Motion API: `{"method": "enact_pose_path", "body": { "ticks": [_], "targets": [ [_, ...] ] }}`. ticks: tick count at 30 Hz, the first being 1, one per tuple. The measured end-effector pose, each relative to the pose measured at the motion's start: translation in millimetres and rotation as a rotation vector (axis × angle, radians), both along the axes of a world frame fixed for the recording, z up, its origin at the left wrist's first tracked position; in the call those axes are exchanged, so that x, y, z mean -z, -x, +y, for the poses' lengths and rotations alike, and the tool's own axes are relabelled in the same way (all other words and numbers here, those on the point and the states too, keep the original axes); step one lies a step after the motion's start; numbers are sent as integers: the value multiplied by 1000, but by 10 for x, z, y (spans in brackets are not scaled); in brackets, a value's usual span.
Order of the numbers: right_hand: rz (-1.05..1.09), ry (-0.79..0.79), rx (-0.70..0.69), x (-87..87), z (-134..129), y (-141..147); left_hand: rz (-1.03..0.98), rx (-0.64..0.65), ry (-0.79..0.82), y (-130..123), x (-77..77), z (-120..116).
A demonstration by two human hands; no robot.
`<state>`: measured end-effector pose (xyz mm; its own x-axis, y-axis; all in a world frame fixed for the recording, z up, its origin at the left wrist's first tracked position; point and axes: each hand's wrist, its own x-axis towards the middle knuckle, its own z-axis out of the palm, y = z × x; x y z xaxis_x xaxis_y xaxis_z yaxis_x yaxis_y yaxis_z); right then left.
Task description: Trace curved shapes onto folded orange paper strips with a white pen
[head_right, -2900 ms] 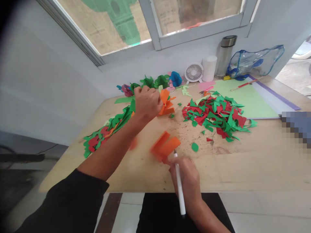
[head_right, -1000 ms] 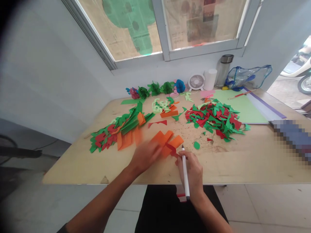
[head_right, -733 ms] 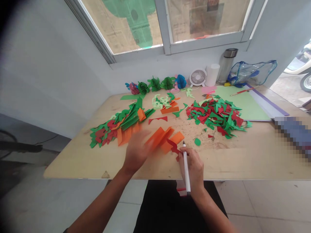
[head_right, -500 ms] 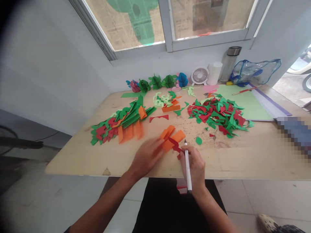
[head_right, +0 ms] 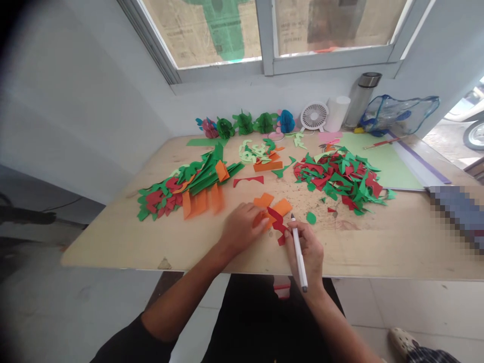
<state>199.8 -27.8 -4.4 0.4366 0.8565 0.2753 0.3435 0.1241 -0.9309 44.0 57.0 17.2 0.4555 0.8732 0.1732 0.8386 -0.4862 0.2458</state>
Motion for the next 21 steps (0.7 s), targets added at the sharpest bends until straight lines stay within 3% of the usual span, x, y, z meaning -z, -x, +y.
{"method": "enact_pose_path", "body": {
  "ticks": [10, 21],
  "targets": [
    [73, 41, 72, -122, 82, -44, -71, -40, 136, -197, -65, 80],
    [72, -42, 148, -274, 14, -121, -455, -88, 266, -258, -196, -68]
  ]
}}
